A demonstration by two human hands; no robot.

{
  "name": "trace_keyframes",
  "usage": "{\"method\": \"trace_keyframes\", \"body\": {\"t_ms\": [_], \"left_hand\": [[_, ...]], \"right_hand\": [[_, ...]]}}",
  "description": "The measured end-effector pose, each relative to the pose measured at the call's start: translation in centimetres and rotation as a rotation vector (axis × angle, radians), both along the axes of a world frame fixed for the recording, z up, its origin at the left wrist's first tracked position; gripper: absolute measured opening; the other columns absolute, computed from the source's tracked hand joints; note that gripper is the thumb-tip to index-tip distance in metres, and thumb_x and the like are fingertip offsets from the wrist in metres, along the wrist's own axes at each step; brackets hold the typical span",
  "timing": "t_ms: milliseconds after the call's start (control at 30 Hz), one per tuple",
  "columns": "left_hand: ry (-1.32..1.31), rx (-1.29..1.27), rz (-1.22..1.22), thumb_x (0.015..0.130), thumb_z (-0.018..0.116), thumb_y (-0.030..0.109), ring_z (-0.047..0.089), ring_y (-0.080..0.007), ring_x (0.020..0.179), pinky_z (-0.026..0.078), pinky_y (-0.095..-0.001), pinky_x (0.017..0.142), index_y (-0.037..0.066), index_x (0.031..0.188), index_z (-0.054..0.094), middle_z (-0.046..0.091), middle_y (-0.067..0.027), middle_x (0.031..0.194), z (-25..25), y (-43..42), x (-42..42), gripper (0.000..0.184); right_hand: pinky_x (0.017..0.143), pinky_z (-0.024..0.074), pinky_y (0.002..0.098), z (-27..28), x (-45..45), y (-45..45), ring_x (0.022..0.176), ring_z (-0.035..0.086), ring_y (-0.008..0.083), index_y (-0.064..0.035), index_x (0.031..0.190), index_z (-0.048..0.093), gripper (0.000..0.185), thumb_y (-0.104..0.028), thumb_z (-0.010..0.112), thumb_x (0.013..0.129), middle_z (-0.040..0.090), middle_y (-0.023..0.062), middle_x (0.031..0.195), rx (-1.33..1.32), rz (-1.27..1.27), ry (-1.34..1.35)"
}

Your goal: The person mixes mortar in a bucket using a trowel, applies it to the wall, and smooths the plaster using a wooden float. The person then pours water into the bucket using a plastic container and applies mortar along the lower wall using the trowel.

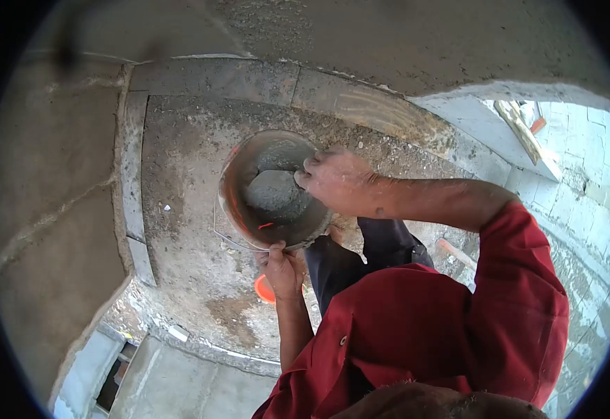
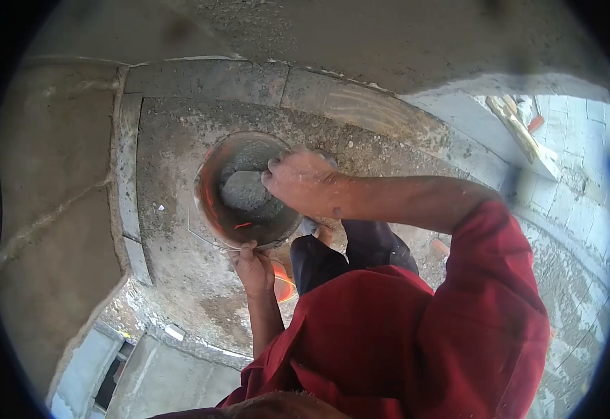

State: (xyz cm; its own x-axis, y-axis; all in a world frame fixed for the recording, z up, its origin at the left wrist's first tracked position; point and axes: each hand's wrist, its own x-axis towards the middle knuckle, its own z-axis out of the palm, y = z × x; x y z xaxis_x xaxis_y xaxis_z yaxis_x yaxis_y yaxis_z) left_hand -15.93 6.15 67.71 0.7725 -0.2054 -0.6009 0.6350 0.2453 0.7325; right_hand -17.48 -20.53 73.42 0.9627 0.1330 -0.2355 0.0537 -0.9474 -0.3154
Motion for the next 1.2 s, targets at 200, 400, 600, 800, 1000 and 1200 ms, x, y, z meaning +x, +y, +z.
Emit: {"method": "trace_keyframes", "body": {"t_ms": [200, 400, 600, 800, 1000, 1200], "left_hand": [[-0.153, -0.056, -0.024, 0.088, 0.055, -0.005, 0.069, -0.0260, 0.102, 0.066, -0.0455, 0.081, 0.007, 0.135, 0.048, 0.060, -0.0133, 0.127, 9.1, 5.4, -1.0, 0.050], [-0.234, -0.023, -0.076, 0.085, 0.054, -0.005, 0.069, -0.0249, 0.097, 0.066, -0.0453, 0.078, 0.006, 0.130, 0.051, 0.061, -0.0130, 0.120, 14.7, 10.8, -4.0, 0.047], [-0.263, 0.018, -0.076, 0.083, 0.050, -0.008, 0.067, -0.0255, 0.106, 0.066, -0.0410, 0.077, 0.006, 0.140, 0.044, 0.056, -0.0148, 0.132, 16.7, 14.2, -9.3, 0.059], [-0.302, 0.041, 0.056, 0.083, 0.050, -0.008, 0.068, -0.0276, 0.102, 0.067, -0.0415, 0.075, 0.009, 0.142, 0.040, 0.055, -0.0149, 0.132, 17.9, 14.7, -17.6, 0.062], [-0.306, 0.114, 0.248, 0.082, 0.053, -0.008, 0.067, -0.0160, 0.088, 0.057, -0.0243, 0.057, 0.009, 0.144, 0.044, 0.060, -0.0100, 0.125, 16.3, 11.8, -28.0, 0.065], [-0.323, 0.045, 0.321, 0.082, 0.050, -0.010, 0.069, -0.0173, 0.075, 0.057, -0.0251, 0.051, 0.007, 0.145, 0.045, 0.062, -0.0115, 0.124, 15.7, 7.6, -37.2, 0.065]], "right_hand": [[0.088, 0.0534, 0.0405, 10.7, -3.3, 5.5, 0.102, 0.070, 0.0273, -0.0032, 0.119, 0.066, 0.038, -0.015, 0.070, 0.083, 0.069, 0.0123, 0.102, -0.146, -0.134, -0.008], [0.085, 0.0536, 0.0408, 16.5, -9.3, 12.1, 0.098, 0.072, 0.0278, -0.0039, 0.108, 0.071, 0.028, -0.016, 0.070, 0.083, 0.070, 0.0114, 0.094, -0.088, -0.222, -0.299], [0.085, 0.0527, 0.0397, 18.1, -10.9, 17.6, 0.094, 0.071, 0.0252, -0.0070, 0.094, 0.074, 0.017, -0.017, 0.070, 0.081, 0.070, 0.0098, 0.089, -0.188, -0.049, -0.255], [0.080, 0.0523, 0.0398, 18.4, -16.5, 15.9, 0.092, 0.073, 0.0250, -0.0086, 0.089, 0.076, 0.013, -0.017, 0.070, 0.080, 0.073, 0.0101, 0.086, -0.215, 0.024, -0.371], [0.085, 0.0525, 0.0433, 17.3, -25.4, 11.4, 0.100, 0.072, 0.0296, -0.0084, 0.107, 0.072, 0.025, -0.018, 0.069, 0.084, 0.072, 0.0125, 0.099, -0.030, 0.117, -0.279], [0.084, 0.0518, 0.0441, 13.9, -33.1, 8.2, 0.101, 0.069, 0.0274, -0.0125, 0.113, 0.069, 0.027, -0.019, 0.068, 0.087, 0.069, 0.0099, 0.102, -0.122, 0.214, -0.207]]}}
